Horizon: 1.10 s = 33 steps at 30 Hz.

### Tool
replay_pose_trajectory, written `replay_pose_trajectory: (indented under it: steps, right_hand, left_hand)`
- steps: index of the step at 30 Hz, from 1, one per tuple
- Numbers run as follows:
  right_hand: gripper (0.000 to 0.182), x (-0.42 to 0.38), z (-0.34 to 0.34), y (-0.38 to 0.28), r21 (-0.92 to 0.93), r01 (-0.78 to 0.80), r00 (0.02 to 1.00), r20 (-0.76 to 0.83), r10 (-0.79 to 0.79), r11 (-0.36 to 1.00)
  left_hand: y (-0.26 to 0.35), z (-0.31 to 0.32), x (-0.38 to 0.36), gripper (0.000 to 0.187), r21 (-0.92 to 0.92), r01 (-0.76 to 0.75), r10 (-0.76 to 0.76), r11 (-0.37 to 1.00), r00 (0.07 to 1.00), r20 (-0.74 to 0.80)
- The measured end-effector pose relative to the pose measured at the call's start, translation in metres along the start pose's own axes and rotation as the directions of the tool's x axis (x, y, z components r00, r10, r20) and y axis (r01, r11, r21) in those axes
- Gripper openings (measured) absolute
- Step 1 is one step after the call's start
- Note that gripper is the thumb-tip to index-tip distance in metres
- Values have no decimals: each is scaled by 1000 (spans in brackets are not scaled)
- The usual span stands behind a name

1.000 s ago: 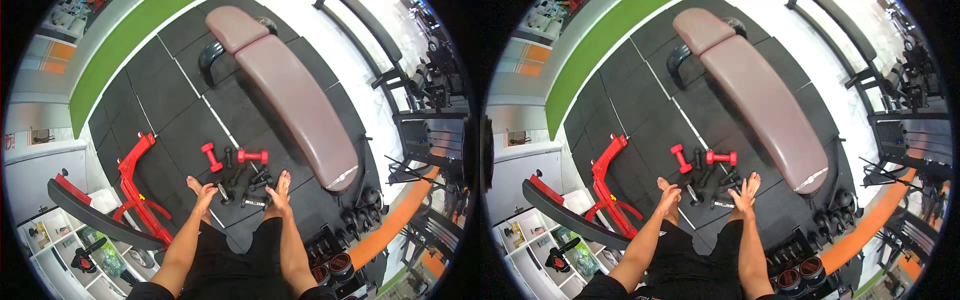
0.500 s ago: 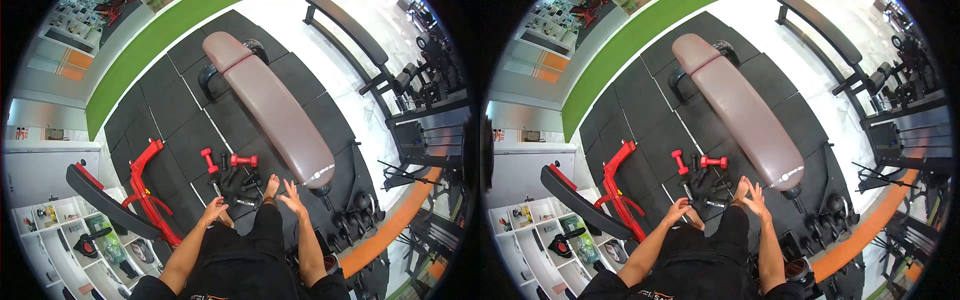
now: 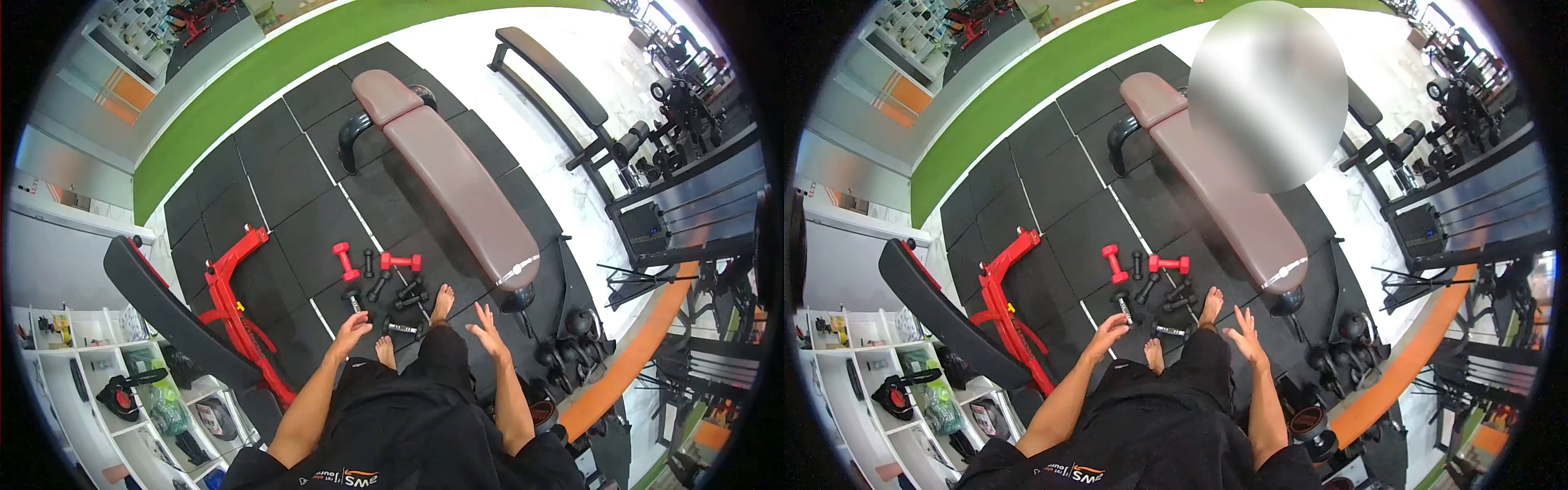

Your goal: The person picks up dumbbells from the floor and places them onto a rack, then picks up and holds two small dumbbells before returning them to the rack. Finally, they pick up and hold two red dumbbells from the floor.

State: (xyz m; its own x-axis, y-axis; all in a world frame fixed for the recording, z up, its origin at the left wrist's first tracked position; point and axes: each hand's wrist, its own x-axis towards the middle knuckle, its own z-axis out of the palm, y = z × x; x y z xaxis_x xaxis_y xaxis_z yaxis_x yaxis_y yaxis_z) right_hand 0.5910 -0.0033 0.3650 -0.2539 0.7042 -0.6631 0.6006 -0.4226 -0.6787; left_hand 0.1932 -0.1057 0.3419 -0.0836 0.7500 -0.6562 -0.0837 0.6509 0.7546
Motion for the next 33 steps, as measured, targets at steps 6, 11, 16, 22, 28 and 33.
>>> replay_pose_trajectory:
  steps: [6, 11, 16, 22, 28, 33]
  right_hand:
    - [86, -52, 62, -44, -109, 191, 982, 19, -190, 976]
    - [85, -120, 105, -60, -70, 239, 970, -31, -242, 968]
    - [82, -191, 132, -29, 40, 191, 970, -157, -183, 981]
    - [82, -270, 159, 25, 214, 112, 930, -367, -27, 970]
    - [81, -351, 202, 68, 393, 67, 836, -524, 164, 917]
    - [83, -421, 258, 111, 548, 140, 692, -650, 314, 825]
  left_hand:
    - [0, -33, -56, 62, -82, -58, 63, 995, 996, 63]
    - [-7, -43, -84, 64, -64, -53, 62, 997, 987, 150]
    - [-24, -38, -97, 65, -20, -15, 19, 1000, 966, 257]
    - [-29, -3, -91, 65, 111, 54, -95, 992, 910, 405]
    - [-20, 62, -78, 64, 274, -3, -166, 962, 789, 591]
    - [-29, 137, -91, 68, 465, -103, -297, 879, 645, 704]
